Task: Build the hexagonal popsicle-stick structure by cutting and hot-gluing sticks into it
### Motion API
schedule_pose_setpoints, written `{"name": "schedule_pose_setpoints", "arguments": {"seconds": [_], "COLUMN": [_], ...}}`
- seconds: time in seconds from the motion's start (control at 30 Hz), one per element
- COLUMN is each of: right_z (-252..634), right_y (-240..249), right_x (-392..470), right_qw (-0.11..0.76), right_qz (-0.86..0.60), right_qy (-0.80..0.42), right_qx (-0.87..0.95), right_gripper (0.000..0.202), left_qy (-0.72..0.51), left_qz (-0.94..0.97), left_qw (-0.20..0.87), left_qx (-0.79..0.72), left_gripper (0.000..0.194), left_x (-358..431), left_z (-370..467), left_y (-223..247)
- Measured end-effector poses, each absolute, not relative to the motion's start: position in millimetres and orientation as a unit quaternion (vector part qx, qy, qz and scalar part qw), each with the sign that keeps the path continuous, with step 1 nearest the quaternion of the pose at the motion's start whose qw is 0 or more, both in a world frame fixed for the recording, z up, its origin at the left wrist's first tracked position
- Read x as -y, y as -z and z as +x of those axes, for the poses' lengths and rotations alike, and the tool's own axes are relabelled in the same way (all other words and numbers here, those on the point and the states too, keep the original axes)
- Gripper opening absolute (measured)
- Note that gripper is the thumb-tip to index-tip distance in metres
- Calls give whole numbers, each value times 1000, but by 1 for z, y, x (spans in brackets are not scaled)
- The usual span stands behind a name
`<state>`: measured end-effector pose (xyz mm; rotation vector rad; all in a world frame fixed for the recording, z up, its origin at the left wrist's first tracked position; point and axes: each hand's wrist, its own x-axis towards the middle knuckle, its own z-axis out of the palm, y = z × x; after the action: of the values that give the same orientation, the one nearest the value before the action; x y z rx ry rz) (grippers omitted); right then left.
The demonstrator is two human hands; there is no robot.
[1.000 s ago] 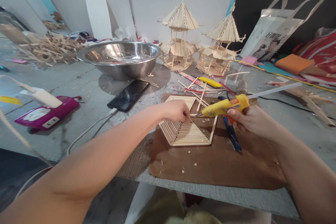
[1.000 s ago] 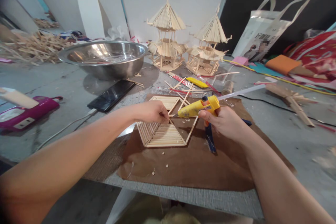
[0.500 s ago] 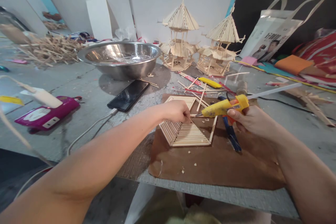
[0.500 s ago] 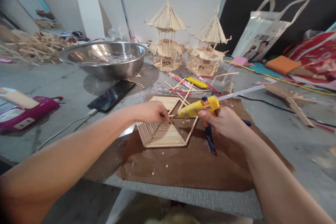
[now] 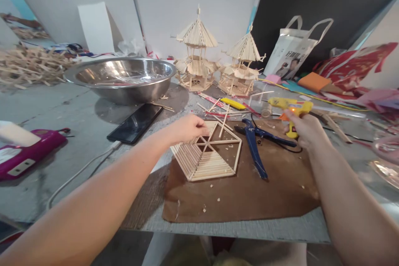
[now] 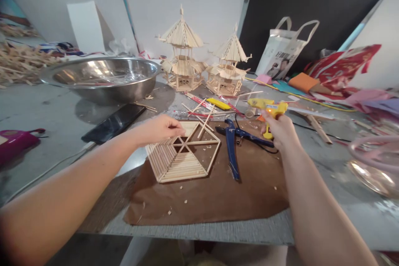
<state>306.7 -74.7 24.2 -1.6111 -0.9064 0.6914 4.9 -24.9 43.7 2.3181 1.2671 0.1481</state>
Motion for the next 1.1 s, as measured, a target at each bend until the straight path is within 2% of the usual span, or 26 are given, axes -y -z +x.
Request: {"name": "schedule_pose_setpoints", "arguments": {"seconds": [0.27, 0.4, 0.6, 0.77, 0.97, 1.1], "right_z": [340, 351, 354, 350, 336, 303], "right_y": [-2, 13, 14, 12, -2, -12], "right_x": [60, 51, 55, 56, 62, 71], "right_qw": [539, 459, 298, 217, 214, 257], "right_qz": [-720, -783, -878, -900, -886, -779], "right_qy": [-272, -225, -87, -56, 38, 136], "right_qx": [343, 355, 364, 375, 409, 555], "right_gripper": [14, 11, 28, 43, 43, 31], "left_qy": [-92, -78, -57, -40, -15, 19], "left_qz": [847, 843, 834, 816, 795, 788], "left_qw": [114, 83, 64, 61, 29, 2], "left_qx": [-510, -526, -545, -573, -606, -616], "left_gripper": [30, 28, 29, 28, 27, 30], "left_x": [6, 4, 6, 5, 4, 5], "left_z": [-3, -5, -6, -10, -16, -20], "left_y": [-28, -24, -26, -27, -32, -35]}}
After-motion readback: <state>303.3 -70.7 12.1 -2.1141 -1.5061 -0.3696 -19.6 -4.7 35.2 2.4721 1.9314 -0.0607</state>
